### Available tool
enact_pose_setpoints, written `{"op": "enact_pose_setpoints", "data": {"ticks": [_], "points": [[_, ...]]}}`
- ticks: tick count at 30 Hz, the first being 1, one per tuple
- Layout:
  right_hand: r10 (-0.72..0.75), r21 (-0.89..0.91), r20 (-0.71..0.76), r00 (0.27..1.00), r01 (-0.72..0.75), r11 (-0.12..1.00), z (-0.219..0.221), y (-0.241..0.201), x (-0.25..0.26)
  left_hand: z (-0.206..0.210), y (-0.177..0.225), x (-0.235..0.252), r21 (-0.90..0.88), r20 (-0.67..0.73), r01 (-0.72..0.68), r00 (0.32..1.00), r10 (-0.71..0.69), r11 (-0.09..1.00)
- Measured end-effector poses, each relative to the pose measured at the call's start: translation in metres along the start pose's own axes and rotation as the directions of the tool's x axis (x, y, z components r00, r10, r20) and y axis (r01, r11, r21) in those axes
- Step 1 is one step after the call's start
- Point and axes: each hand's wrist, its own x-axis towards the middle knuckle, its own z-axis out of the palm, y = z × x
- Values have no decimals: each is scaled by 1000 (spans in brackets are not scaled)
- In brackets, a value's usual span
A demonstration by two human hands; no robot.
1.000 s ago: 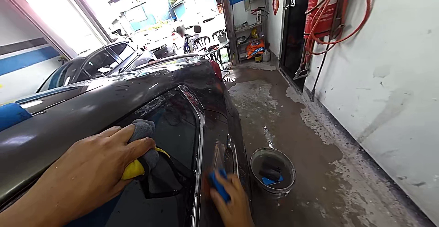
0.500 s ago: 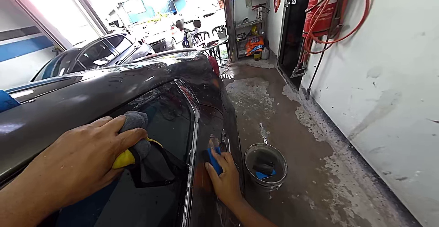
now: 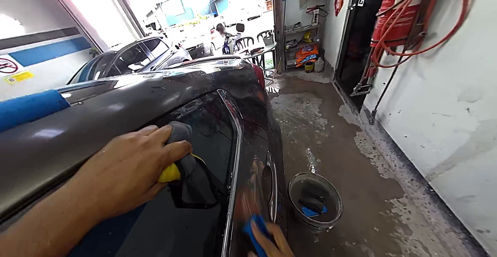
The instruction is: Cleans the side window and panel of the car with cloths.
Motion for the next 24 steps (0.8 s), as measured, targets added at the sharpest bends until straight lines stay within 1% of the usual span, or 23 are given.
{"op": "enact_pose_setpoints", "data": {"ticks": [1, 2, 3, 5, 6, 8, 10, 12, 13, 14, 15, 17, 18, 19, 20, 21, 23, 24], "points": [[1, 25, 45, 999, -2, 1000, -4, 1, -7, 0, -1, 0, 5, 0, 2, 1000, -2, 1000], [-6, 33, 58, 998, 4, 999, -3, 6, -4, 0, 0, 0, 9, 3, 2, 1000, -2, 1000], [-21, 20, 33, 999, 21, 1000, 2, 11, 9, 0, 0, 0, 11, 8, -3, 1000, 3, 1000], [-80, -39, -89, 993, 77, 996, 21, 21, 52, -1, 0, 1, 24, 21, -5, 1000, 4, 1000], [-91, -50, -119, 989, 85, 995, 26, 22, 60, -1, 1, -1, 27, 31, -1, 1000, 1, 1000], [-47, -51, -95, 994, 43, 998, 21, 11, 44, -1, 2, -3, 14, 32, -6, 999, 5, 1000], [13, 1, -11, 1000, -13, 1000, 3, -12, 5, 1, 1, -1, -4, -3, -16, 1000, 16, 1000], [26, 41, 50, 998, -28, 999, -4, -18, -13, 5, -1, -2, 0, -24, -20, 1000, 20, 1000], [31, 52, 34, 999, -33, 998, 0, -11, -7, 7, -1, -3, -2, -24, -20, 1000, 20, 1000], [58, 32, -13, 998, -58, 998, 7, -1, 12, 8, -1, -4, -3, -24, -21, 999, 21, 1000], [99, -11, -80, 992, -101, 995, 15, 12, 43, 8, -2, -4, 0, -25, -22, 999, 22, 1000], [235, -82, -187, 954, -253, 964, 27, 31, 106, 8, -2, -5, -2, -18, -18, 1000, 18, 1000], [315, -92, -206, 926, -339, 936, 29, 35, 124, 6, -2, -5, -3, -16, -15, 1000, 15, 1000], [368, -94, -212, 905, -394, 914, 31, 32, 129, 4, -2, -3, -5, -13, -14, 1000, 14, 1000], [384, -84, -206, 900, -407, 910, 31, 23, 119, 3, -1, -3, -13, -8, -12, 1000, 12, 1000], [355, -82, -182, 917, -374, 924, 31, 9, 100, 4, 0, -2, -20, -10, -9, 1000, 8, 1000], [219, -51, -138, 966, -228, 972, 32, -15, 66, 5, -1, -1, -18, -37, -4, 999, 3, 1000], [196, -33, -125, 973, -202, 979, 33, -16, 64, 6, -2, -1, -17, -44, 0, 999, -1, 1000]]}}
